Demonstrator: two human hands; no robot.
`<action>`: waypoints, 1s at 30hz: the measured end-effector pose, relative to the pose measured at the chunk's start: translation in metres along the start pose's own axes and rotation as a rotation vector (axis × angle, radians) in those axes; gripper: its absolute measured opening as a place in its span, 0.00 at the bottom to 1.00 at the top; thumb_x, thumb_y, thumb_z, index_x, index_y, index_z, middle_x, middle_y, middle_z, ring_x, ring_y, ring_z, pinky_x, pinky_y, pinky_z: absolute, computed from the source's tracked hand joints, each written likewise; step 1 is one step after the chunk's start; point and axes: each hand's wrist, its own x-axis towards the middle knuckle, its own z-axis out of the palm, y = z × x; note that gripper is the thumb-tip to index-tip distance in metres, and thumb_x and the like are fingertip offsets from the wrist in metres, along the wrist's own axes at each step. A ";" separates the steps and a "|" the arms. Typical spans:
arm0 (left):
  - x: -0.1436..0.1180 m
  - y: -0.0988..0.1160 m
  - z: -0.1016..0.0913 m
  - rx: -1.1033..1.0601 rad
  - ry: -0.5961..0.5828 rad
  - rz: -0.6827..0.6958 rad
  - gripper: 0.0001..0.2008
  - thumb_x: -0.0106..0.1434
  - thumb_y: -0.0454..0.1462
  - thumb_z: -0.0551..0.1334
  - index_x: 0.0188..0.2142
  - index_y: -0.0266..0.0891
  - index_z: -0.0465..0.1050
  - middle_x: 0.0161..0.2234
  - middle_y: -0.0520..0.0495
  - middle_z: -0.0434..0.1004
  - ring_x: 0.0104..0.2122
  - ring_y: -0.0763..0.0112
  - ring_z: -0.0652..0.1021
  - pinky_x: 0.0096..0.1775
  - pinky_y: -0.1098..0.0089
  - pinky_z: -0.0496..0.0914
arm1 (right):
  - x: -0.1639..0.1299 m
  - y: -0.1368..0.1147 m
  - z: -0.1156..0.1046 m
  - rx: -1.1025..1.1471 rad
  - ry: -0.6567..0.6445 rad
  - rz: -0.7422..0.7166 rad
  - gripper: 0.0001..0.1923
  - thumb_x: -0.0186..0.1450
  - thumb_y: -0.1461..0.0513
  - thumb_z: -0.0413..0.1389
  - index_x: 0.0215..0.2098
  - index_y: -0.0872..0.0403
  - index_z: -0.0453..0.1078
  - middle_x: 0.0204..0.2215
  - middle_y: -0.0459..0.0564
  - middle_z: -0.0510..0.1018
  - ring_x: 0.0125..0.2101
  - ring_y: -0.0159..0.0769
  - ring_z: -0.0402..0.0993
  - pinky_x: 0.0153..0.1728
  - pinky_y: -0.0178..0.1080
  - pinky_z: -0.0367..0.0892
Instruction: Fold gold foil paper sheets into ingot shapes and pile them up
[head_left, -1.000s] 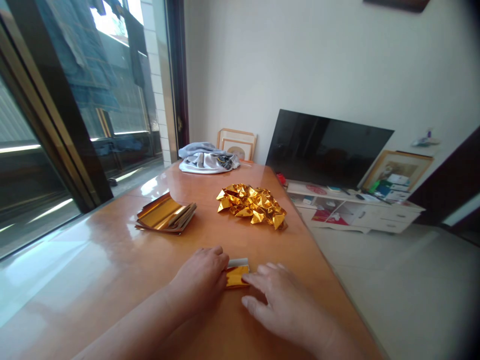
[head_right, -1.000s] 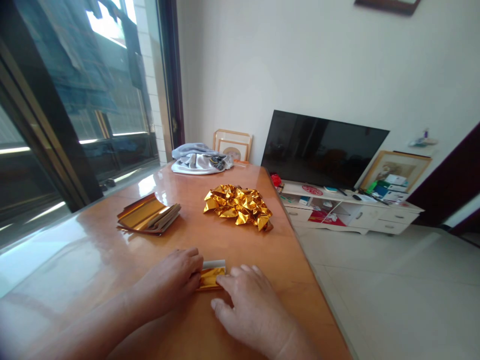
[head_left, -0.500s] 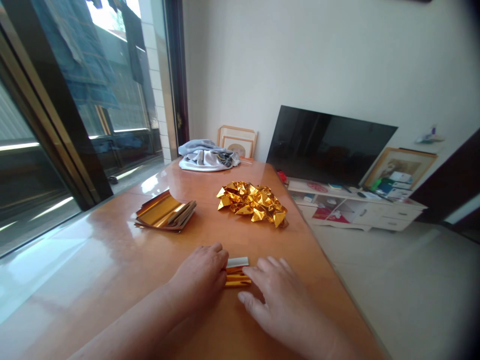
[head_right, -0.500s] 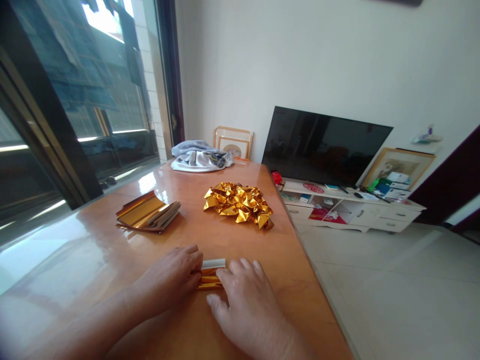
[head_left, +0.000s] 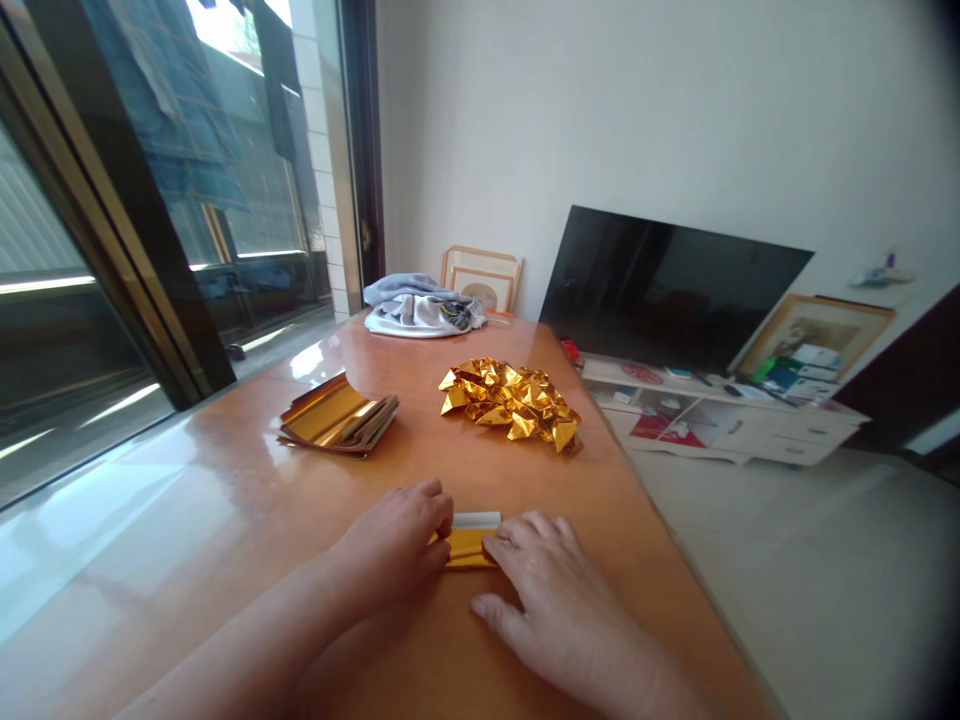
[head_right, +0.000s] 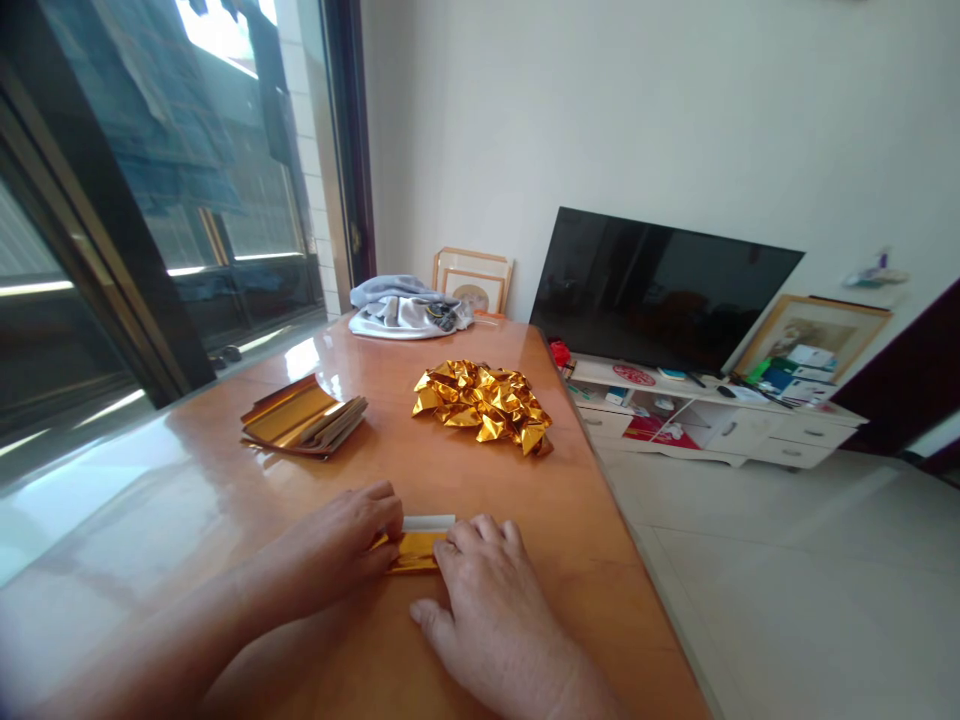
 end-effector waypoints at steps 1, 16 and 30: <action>-0.001 -0.002 -0.001 -0.012 -0.004 -0.006 0.02 0.58 0.35 0.60 0.33 0.42 0.70 0.38 0.47 0.72 0.35 0.66 0.75 0.37 0.69 0.67 | 0.000 0.000 0.000 -0.001 -0.002 -0.001 0.17 0.64 0.51 0.61 0.49 0.48 0.74 0.48 0.52 0.76 0.49 0.50 0.66 0.54 0.50 0.58; -0.004 -0.010 -0.008 -0.064 -0.047 -0.012 0.05 0.57 0.36 0.61 0.36 0.42 0.72 0.40 0.48 0.72 0.36 0.67 0.74 0.37 0.70 0.67 | 0.003 0.002 0.004 0.012 0.023 -0.005 0.15 0.66 0.51 0.59 0.49 0.47 0.74 0.46 0.51 0.77 0.48 0.49 0.67 0.50 0.49 0.58; 0.006 -0.022 -0.002 -0.036 -0.008 -0.095 0.10 0.53 0.38 0.63 0.36 0.42 0.71 0.39 0.48 0.72 0.35 0.66 0.74 0.32 0.70 0.64 | 0.031 0.015 0.024 0.095 0.184 0.100 0.06 0.64 0.61 0.59 0.41 0.49 0.73 0.41 0.50 0.76 0.45 0.44 0.68 0.47 0.42 0.62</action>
